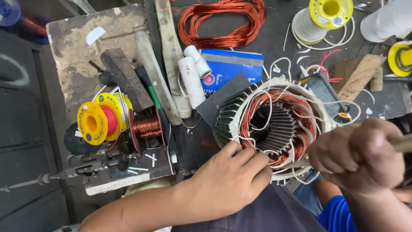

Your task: Compacting and seating copper wire windings into the slots of an electric motor stator using a wooden tool and manual guidance.

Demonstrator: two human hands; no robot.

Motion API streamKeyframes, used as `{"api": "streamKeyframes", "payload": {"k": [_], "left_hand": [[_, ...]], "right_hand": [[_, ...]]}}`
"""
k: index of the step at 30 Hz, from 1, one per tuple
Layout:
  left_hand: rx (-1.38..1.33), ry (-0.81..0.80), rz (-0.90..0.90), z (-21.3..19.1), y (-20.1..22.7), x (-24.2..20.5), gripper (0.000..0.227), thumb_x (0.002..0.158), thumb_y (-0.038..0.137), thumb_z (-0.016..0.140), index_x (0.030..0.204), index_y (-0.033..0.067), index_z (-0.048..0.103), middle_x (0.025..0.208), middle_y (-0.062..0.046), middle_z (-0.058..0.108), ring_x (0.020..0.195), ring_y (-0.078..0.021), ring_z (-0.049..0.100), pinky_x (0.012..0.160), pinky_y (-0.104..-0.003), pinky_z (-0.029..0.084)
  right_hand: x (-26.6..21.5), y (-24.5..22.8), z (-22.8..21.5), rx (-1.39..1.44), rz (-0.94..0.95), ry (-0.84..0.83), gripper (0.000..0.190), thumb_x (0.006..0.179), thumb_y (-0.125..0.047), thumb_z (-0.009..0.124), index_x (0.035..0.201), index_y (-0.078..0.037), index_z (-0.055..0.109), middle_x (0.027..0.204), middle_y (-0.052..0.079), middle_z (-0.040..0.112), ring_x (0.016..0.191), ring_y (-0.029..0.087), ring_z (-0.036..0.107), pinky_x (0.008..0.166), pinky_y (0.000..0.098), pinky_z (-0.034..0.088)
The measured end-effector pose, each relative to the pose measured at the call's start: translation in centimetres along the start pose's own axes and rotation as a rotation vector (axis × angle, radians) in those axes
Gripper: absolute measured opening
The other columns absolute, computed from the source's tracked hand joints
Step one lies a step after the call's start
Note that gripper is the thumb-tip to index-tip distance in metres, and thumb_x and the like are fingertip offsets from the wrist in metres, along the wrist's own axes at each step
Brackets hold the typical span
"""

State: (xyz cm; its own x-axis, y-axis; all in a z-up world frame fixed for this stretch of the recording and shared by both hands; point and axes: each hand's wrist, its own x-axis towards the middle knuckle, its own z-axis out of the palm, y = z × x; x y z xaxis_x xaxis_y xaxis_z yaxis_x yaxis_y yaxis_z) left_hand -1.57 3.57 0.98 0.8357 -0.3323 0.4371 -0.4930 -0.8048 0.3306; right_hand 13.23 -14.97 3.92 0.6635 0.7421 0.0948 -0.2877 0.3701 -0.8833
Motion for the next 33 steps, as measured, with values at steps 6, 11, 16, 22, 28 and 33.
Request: {"api": "streamKeyframes", "payload": {"k": [6,11,16,22,28,33], "left_hand": [[-0.13,-0.119,-0.017,0.9,-0.1,0.3,0.018,0.091,0.009,0.049,0.092,0.0005,0.064,0.096,-0.016,0.055,0.078,-0.0309,0.052,0.07,-0.043,0.035],[-0.059,-0.109,-0.029,1.4,0.2,0.4,0.014,0.091,0.009,0.053,0.096,0.0049,0.066,0.093,-0.012,0.056,0.079,-0.0293,0.055,0.073,-0.043,0.038],[0.007,-0.112,-0.014,1.9,0.4,0.6,0.012,0.087,0.009,0.057,0.089,0.0071,0.068,0.091,-0.009,0.058,0.08,-0.0286,0.054,0.071,-0.044,0.037],[0.06,-0.158,-0.02,1.7,0.5,0.7,0.01,0.085,0.012,0.062,0.084,0.0137,0.072,0.097,-0.005,0.063,0.083,-0.0279,0.055,0.072,-0.043,0.039],[0.076,-0.107,0.0,1.5,0.1,0.8,0.012,0.087,0.012,0.063,0.08,0.015,0.072,0.093,-0.004,0.061,0.083,-0.0289,0.054,0.07,-0.042,0.039],[0.039,-0.087,0.065,1.2,-1.1,0.5,0.013,0.091,0.011,0.061,0.086,0.0142,0.072,0.095,-0.004,0.061,0.084,-0.0261,0.053,0.07,-0.04,0.038]], "right_hand": [[0.4,1.2,0.6,0.004,0.041,0.089,0.038,0.094,-0.023,0.048,0.063,-0.012,0.031,0.049,0.002,0.02,0.036,0.012,0.014,0.034,0.0326,0.015],[0.9,1.6,-0.1,0.052,0.089,0.02,0.035,0.096,-0.024,0.049,0.066,-0.014,0.034,0.049,0.001,0.022,0.036,0.011,0.016,0.032,0.0274,0.016],[2.4,1.9,-0.6,0.203,0.148,-0.071,0.035,0.096,-0.022,0.053,0.067,-0.011,0.038,0.047,-0.001,0.025,0.034,0.008,0.016,0.029,0.0257,0.017],[1.1,1.5,1.1,-0.022,0.09,-0.145,0.038,0.093,-0.022,0.059,0.063,-0.009,0.038,0.045,0.003,0.028,0.033,0.014,0.024,0.029,0.0306,0.025],[-0.2,1.2,3.0,-0.308,-0.147,-0.204,0.041,0.091,-0.022,0.053,0.06,-0.007,0.031,0.046,0.004,0.028,0.035,0.016,0.026,0.034,0.031,0.03],[-0.1,1.4,1.5,-0.278,-0.192,-0.185,0.038,0.092,-0.025,0.053,0.062,-0.011,0.033,0.046,0.002,0.028,0.033,0.017,0.025,0.03,0.0317,0.038]]}}
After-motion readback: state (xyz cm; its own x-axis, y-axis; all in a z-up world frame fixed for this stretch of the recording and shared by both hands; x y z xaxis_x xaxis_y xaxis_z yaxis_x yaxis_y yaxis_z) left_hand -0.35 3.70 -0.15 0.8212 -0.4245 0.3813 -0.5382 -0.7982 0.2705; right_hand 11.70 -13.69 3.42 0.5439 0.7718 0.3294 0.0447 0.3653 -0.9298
